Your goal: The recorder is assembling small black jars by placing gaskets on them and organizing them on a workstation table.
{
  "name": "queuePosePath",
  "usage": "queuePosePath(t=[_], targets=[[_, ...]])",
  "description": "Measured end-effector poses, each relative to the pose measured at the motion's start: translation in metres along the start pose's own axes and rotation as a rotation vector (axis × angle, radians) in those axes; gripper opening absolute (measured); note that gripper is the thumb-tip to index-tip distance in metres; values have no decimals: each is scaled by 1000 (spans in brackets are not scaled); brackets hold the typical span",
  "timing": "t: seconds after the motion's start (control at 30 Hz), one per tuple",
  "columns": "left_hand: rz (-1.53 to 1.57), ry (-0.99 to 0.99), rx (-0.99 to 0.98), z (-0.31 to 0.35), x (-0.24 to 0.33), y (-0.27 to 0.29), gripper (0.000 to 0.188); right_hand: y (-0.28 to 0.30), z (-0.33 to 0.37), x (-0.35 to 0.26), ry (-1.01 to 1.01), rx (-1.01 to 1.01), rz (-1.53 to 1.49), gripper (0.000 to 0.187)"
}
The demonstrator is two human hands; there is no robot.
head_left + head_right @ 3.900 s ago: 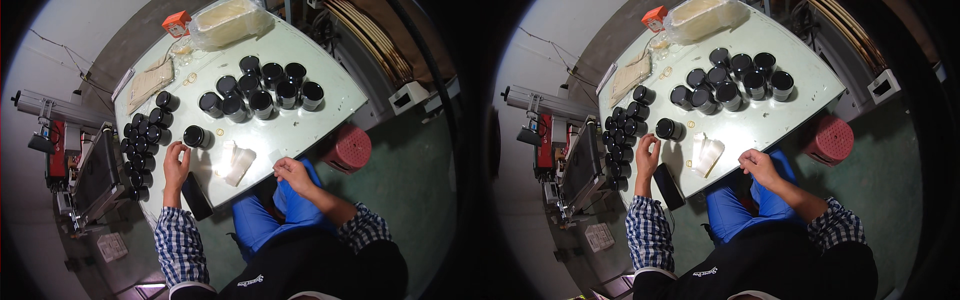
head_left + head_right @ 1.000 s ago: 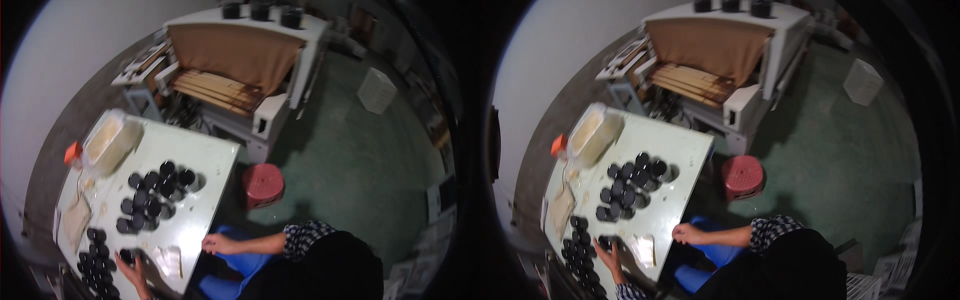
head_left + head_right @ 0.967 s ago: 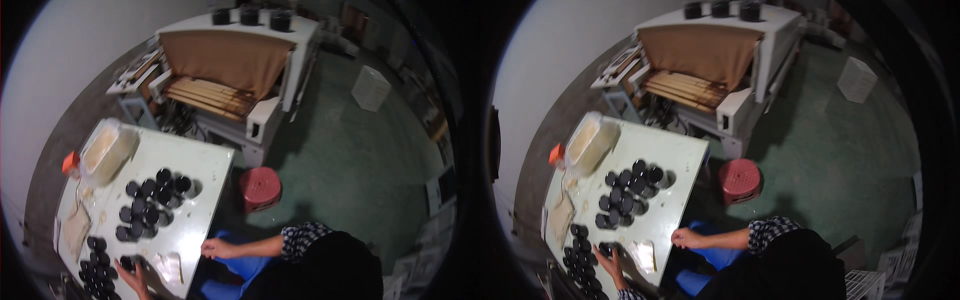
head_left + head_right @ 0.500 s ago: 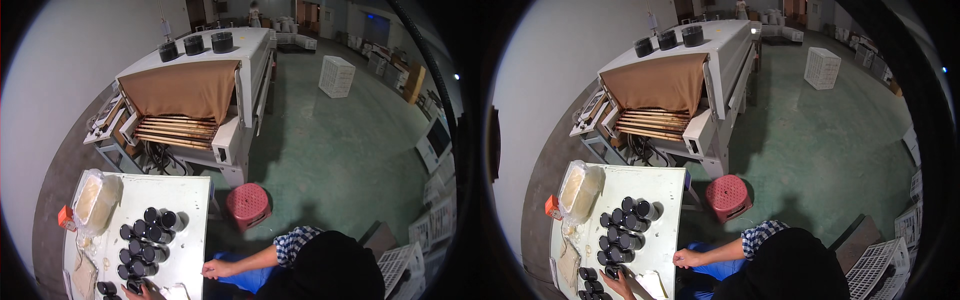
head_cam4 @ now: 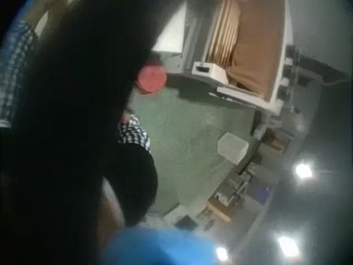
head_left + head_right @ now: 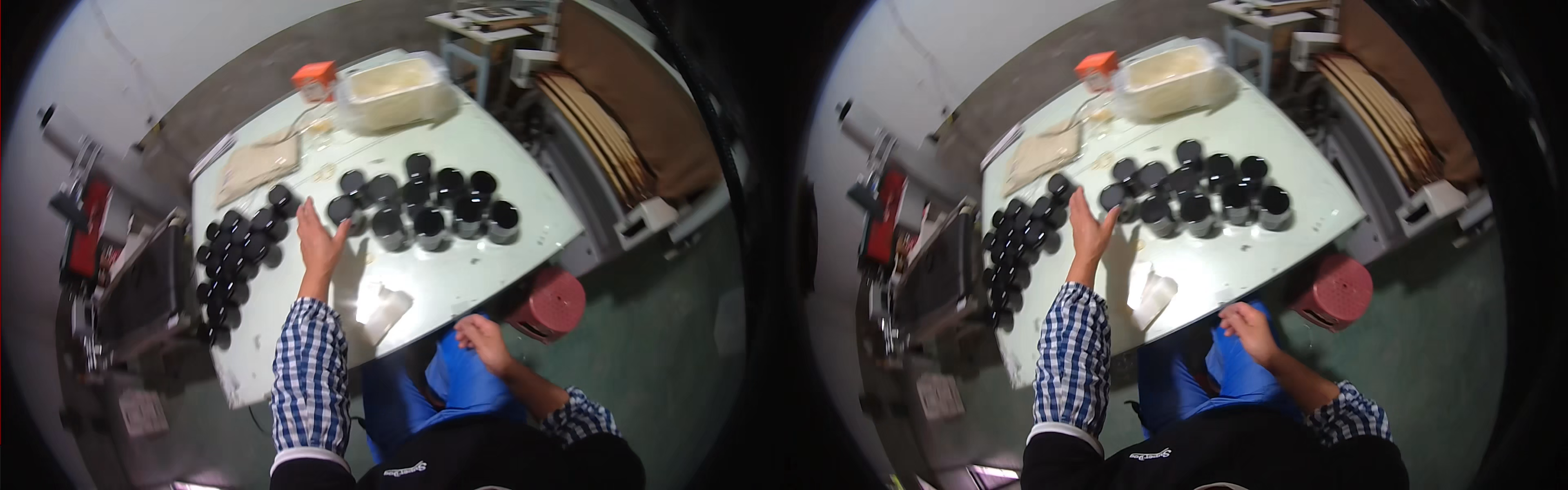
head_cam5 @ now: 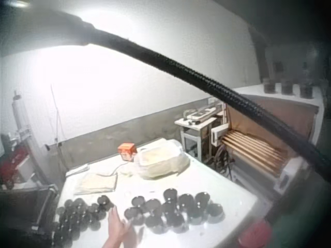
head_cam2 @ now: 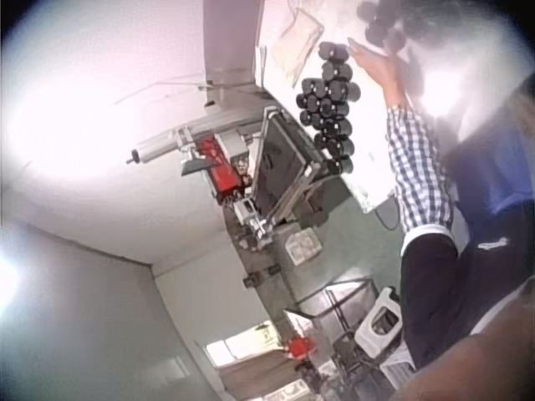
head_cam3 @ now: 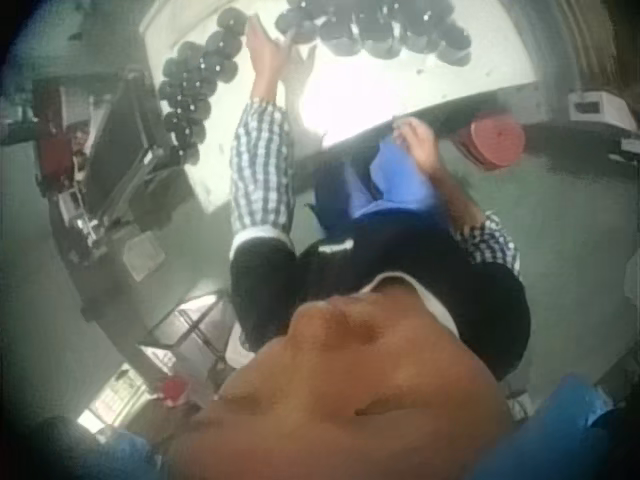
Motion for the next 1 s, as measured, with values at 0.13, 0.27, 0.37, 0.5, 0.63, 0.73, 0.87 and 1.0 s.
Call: queuePosePath(t=[0.13, 0.27, 0.37, 0.5, 0.63, 0.73, 0.87, 1.0], targets=[[-388, 61, 129, 17, -59, 63, 75, 1, -6, 12, -40, -67, -7, 19], [-601, 156, -42, 48, -116, 89, 72, -13, -7, 9, -26, -90, 4, 18], [-585, 129, -103, 64, -107, 79, 68, -26, -4, -3, -3, -105, -31, 16], [-405, 18, -120, 76, -71, 70, 62, -46, -4, -28, -30, -114, -19, 14], [-324, -1, -176, 88, -33, 63, 57, -67, -22, -40, 100, -198, -89, 13], [-146, -60, -37, 96, 6, 75, 48, -84, -33, -69, 217, -191, -92, 11], [734, 298, -175, 135, 68, 67, 27, -90, -34, -87, 283, -199, -141, 11], [1056, 462, -307, 169, 122, 60, 17, -103, -27, -92, 313, -228, -177, 11]])
Point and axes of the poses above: each hand's wrist, its own z-axis away from the middle knuckle, its own y-axis out of the back of the hand, x = y × z, the point moved 8 cm from there along -z, towards the middle knuckle, and after that the axes turned 2 degrees about x, right-handed, at the moved point
